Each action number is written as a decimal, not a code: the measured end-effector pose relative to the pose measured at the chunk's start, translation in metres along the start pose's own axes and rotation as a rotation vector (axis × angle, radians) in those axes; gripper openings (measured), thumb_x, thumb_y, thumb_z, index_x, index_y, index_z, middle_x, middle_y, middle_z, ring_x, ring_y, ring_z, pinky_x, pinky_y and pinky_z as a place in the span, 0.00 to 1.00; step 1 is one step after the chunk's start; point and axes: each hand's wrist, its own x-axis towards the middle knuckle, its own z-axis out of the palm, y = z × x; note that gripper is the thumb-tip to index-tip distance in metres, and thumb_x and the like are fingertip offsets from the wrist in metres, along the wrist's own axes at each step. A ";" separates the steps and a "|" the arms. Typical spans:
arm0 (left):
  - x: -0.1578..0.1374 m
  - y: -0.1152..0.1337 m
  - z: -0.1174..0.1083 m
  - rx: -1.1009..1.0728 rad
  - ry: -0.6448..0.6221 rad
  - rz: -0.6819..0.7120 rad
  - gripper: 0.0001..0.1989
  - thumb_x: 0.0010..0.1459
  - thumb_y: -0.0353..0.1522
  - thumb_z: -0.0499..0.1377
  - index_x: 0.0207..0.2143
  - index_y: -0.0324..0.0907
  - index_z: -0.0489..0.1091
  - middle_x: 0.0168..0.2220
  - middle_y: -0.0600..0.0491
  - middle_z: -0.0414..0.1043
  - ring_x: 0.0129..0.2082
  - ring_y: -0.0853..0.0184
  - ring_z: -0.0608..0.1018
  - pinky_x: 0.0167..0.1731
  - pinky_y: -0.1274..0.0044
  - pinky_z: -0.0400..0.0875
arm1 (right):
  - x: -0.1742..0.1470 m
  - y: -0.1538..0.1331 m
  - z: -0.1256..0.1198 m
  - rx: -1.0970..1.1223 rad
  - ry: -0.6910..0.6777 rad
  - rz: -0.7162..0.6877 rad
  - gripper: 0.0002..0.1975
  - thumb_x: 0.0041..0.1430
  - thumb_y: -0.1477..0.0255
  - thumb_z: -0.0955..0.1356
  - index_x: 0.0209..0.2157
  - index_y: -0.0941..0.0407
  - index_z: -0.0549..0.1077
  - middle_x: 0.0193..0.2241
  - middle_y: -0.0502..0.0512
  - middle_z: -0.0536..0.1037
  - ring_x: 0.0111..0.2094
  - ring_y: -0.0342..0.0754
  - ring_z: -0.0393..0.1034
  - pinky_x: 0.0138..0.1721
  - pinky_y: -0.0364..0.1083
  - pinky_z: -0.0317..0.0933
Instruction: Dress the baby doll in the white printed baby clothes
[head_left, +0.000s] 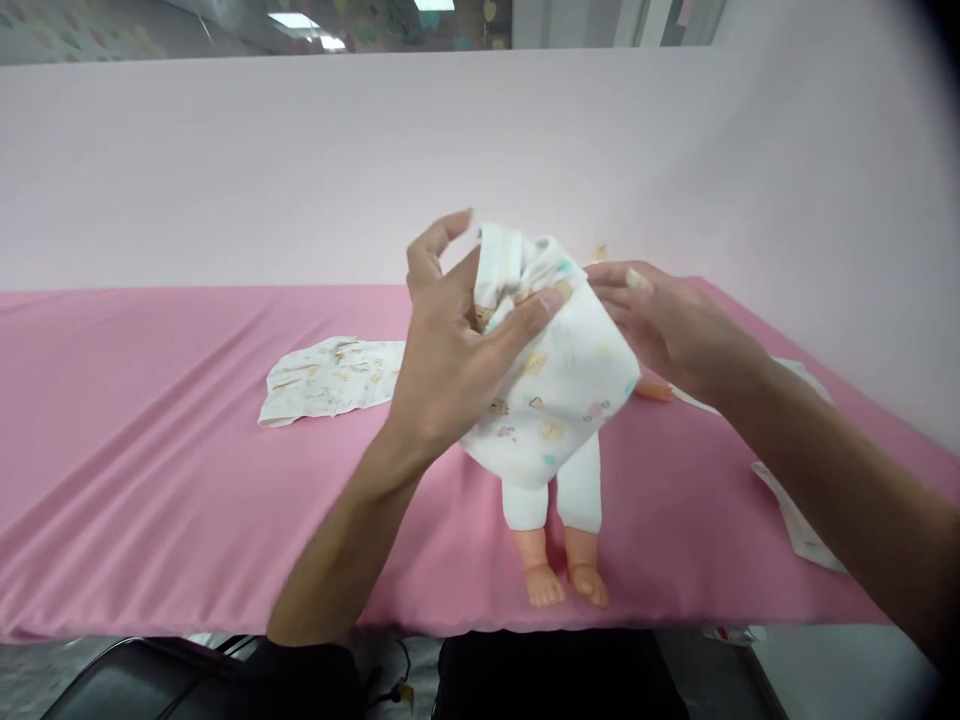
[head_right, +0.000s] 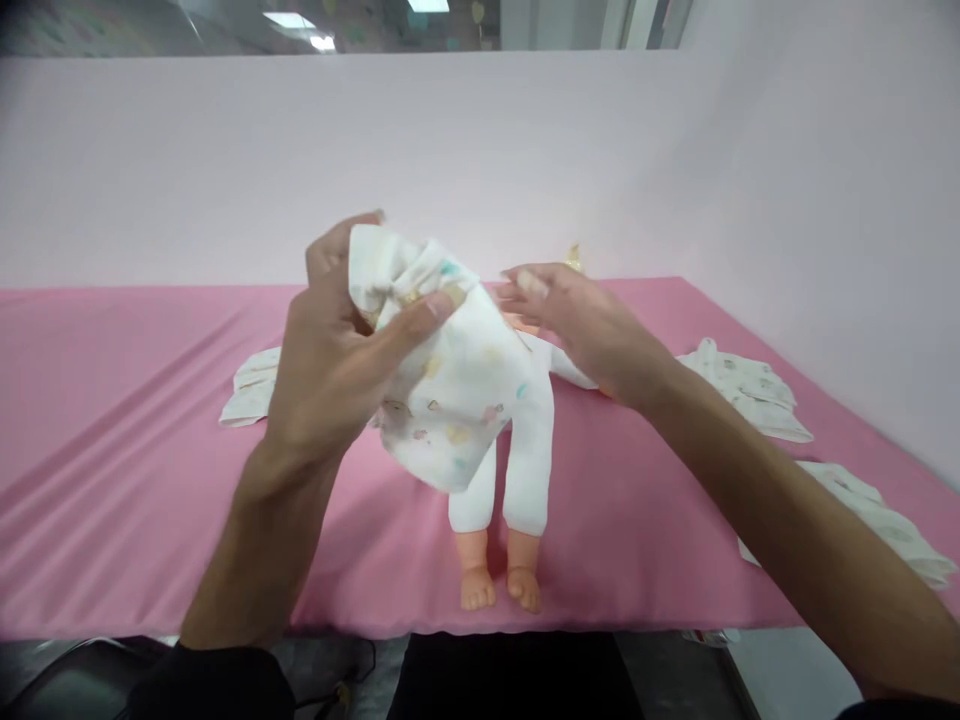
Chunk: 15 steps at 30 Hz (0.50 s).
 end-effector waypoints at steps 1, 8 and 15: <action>0.001 -0.002 -0.003 0.042 0.026 0.036 0.14 0.60 0.42 0.64 0.45 0.45 0.74 0.65 0.54 0.59 0.55 0.64 0.73 0.49 0.76 0.74 | -0.003 -0.001 0.005 0.028 -0.107 -0.027 0.27 0.60 0.50 0.69 0.55 0.50 0.70 0.57 0.56 0.73 0.59 0.55 0.67 0.58 0.56 0.66; 0.006 -0.011 -0.016 -0.092 -0.173 0.025 0.09 0.62 0.40 0.62 0.36 0.44 0.74 0.34 0.53 0.73 0.38 0.64 0.79 0.34 0.72 0.78 | 0.001 -0.004 0.033 -0.111 -0.226 -0.083 0.38 0.49 0.58 0.78 0.60 0.48 0.66 0.52 0.57 0.76 0.53 0.62 0.72 0.49 0.59 0.71; 0.008 -0.012 -0.008 -0.204 -0.289 -0.004 0.13 0.62 0.38 0.62 0.48 0.47 0.71 0.42 0.52 0.75 0.48 0.58 0.79 0.43 0.67 0.80 | 0.000 -0.002 0.047 -0.081 -0.070 -0.040 0.24 0.53 0.58 0.76 0.49 0.51 0.73 0.42 0.55 0.80 0.46 0.59 0.75 0.42 0.55 0.73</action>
